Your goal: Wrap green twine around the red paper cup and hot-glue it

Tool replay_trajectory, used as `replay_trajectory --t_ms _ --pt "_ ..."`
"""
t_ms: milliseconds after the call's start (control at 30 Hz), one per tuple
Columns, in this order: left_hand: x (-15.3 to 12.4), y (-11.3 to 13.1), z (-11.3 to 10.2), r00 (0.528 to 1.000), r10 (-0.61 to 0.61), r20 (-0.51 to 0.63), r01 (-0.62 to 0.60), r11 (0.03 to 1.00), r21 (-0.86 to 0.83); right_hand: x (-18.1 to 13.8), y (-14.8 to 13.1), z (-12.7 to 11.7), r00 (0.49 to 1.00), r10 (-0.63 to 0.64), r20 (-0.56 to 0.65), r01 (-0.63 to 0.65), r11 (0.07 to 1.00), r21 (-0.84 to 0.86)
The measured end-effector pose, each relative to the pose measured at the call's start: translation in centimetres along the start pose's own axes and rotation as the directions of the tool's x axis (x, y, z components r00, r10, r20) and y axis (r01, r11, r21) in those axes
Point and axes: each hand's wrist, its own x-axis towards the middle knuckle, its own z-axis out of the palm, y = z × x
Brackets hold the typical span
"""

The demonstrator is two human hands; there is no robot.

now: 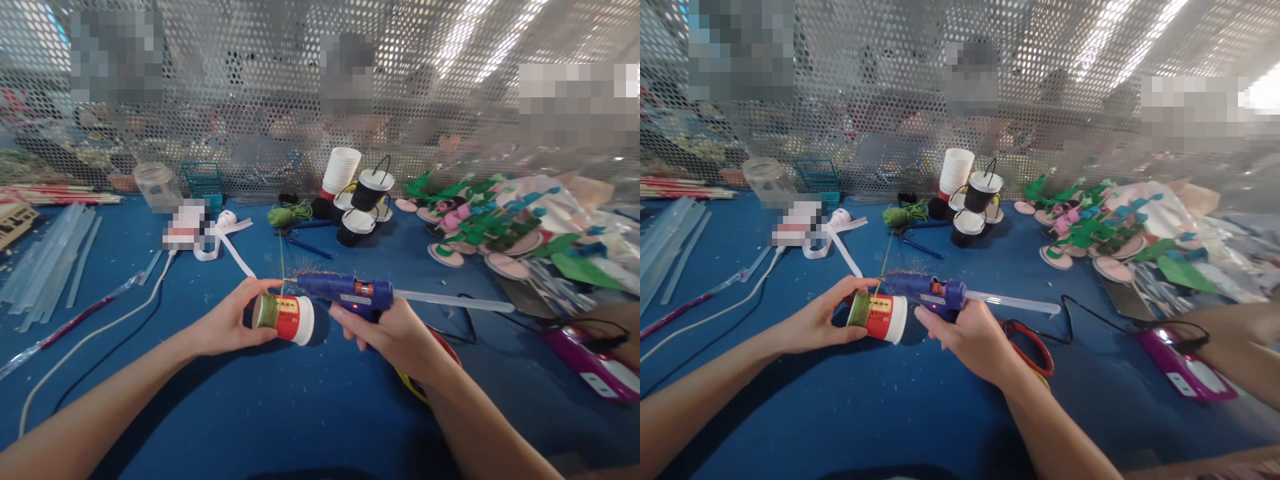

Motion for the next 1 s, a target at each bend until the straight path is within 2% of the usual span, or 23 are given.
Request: replay_trajectory --t_ms 100,233,367,533,667,833,1000 --pt "-0.21 -0.33 0.09 0.998 0.055 -0.009 -0.055 0.998 -0.020 0.01 0.08 0.15 1.000 -0.007 -0.014 0.007 1.000 0.008" --pt "-0.27 -0.54 -0.03 0.987 0.159 0.032 -0.162 0.982 0.094 0.00 0.12 0.16 1.000 -0.002 -0.006 0.002 1.000 0.012" --pt "-0.13 -0.46 -0.10 0.996 0.078 0.046 -0.083 0.986 0.143 -0.05 0.08 0.07 1.000 -0.011 -0.020 0.011 1.000 0.023" --pt "-0.09 -0.17 -0.03 0.999 -0.019 0.029 0.016 0.995 0.095 -0.07 0.00 0.03 0.998 -0.038 -0.058 0.042 0.996 0.077" --pt "-0.20 -0.16 -0.09 0.999 0.009 0.032 -0.013 0.994 0.107 0.09 0.10 -0.05 0.994 -0.029 -0.109 0.043 0.991 0.130" --pt "-0.28 -0.34 0.03 0.993 0.113 0.043 -0.119 0.981 0.151 0.35 0.27 -0.01 0.997 -0.020 -0.080 0.035 0.982 0.185" --pt "-0.29 0.34 0.06 1.000 0.022 0.008 -0.023 0.993 0.115 0.28 0.17 0.15 0.999 -0.014 -0.039 0.022 0.981 0.193"
